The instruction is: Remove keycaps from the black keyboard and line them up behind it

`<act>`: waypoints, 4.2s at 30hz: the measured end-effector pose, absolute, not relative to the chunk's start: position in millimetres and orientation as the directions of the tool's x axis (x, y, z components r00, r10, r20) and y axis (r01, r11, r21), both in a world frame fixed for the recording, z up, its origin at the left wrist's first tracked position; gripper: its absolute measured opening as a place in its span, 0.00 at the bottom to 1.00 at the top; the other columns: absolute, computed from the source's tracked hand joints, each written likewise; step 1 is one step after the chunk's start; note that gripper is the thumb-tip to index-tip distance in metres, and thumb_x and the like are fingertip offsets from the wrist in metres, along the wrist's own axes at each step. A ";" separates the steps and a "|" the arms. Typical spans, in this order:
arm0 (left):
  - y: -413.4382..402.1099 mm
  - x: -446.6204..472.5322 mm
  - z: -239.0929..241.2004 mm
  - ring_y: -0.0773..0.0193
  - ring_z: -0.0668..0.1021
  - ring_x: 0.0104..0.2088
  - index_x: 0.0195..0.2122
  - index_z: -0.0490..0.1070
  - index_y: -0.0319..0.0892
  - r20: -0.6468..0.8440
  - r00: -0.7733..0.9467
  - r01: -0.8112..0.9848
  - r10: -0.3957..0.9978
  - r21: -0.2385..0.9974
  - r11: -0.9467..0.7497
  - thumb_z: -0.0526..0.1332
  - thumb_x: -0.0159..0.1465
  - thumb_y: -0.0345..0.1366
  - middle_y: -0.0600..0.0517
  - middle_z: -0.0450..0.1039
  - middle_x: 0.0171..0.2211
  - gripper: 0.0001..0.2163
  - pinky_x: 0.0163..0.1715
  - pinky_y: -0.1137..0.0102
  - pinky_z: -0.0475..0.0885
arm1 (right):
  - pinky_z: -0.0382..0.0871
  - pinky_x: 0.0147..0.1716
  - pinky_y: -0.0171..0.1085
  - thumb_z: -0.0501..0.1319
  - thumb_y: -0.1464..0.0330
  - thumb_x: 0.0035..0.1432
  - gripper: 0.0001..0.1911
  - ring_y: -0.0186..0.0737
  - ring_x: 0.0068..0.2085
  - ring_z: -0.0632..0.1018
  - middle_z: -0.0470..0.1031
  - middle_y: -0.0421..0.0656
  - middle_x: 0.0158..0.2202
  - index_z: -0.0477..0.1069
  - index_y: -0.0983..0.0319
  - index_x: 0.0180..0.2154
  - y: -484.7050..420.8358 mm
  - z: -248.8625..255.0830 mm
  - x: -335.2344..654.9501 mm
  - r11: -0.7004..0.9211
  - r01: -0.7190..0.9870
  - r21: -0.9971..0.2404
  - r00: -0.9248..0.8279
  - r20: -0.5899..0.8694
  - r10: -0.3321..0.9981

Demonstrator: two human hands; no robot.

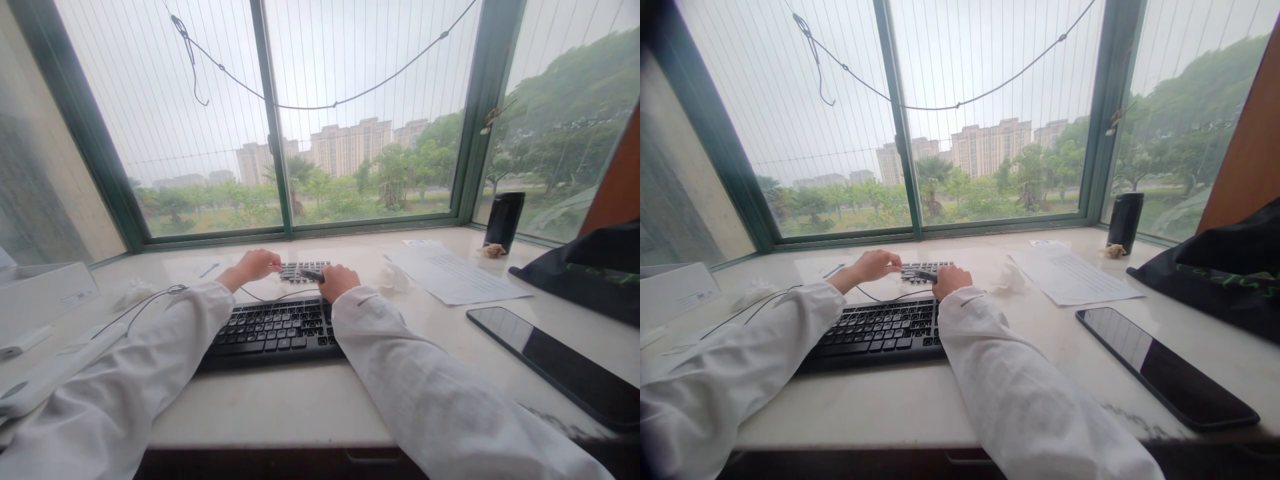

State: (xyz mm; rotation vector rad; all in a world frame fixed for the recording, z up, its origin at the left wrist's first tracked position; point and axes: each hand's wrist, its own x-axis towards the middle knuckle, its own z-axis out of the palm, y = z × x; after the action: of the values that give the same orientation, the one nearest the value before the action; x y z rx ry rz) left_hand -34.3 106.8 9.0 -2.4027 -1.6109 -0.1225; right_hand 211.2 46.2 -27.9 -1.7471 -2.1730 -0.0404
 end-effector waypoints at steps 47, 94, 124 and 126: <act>-0.7 -29.4 -25.6 0.70 0.73 0.27 0.34 0.81 0.42 0.365 0.701 0.480 0.613 0.394 -0.784 0.67 0.58 0.40 0.52 0.76 0.29 0.08 0.30 0.75 0.66 | 0.51 0.17 0.33 0.62 0.46 0.50 0.26 0.28 0.19 0.55 0.54 0.32 0.17 0.56 0.59 0.22 -7.7 -40.5 128.4 0.291 -0.232 -0.928 -0.096 0.319 0.943; 3.9 -30.1 -30.0 0.70 0.73 0.28 0.36 0.81 0.39 0.352 0.711 0.436 0.609 0.458 -0.774 0.65 0.59 0.39 0.50 0.78 0.31 0.10 0.30 0.76 0.65 | 0.50 0.17 0.34 0.64 0.48 0.48 0.24 0.29 0.18 0.58 0.58 0.33 0.17 0.60 0.59 0.23 -11.3 -40.1 122.7 0.261 -0.227 -0.938 -0.050 0.279 0.959; 1.9 -28.6 -32.3 0.68 0.73 0.27 0.30 0.75 0.35 0.341 0.637 0.469 0.691 0.540 -0.699 0.65 0.57 0.41 0.53 0.74 0.26 0.11 0.28 0.76 0.65 | 0.58 0.27 0.34 0.54 0.52 0.61 0.23 0.33 0.24 0.65 0.64 0.37 0.21 0.62 0.61 0.22 -21.5 -37.8 122.5 0.615 0.107 -0.781 -0.249 0.578 0.777; 1.9 -29.1 -32.0 0.68 0.73 0.27 0.30 0.75 0.35 0.332 0.626 0.494 0.706 0.532 -0.688 0.65 0.56 0.41 0.53 0.74 0.26 0.12 0.27 0.76 0.65 | 0.58 0.27 0.34 0.55 0.52 0.61 0.23 0.33 0.25 0.65 0.65 0.37 0.21 0.63 0.61 0.22 -22.7 -36.4 122.6 0.623 0.098 -0.776 -0.245 0.588 0.771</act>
State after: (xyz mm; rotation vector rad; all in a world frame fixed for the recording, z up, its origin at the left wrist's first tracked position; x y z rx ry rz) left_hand -29.1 1.9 -32.0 -3.1788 -1.2328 -0.9615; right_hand 122.6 -22.7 -36.4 -0.7146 -1.7238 0.7467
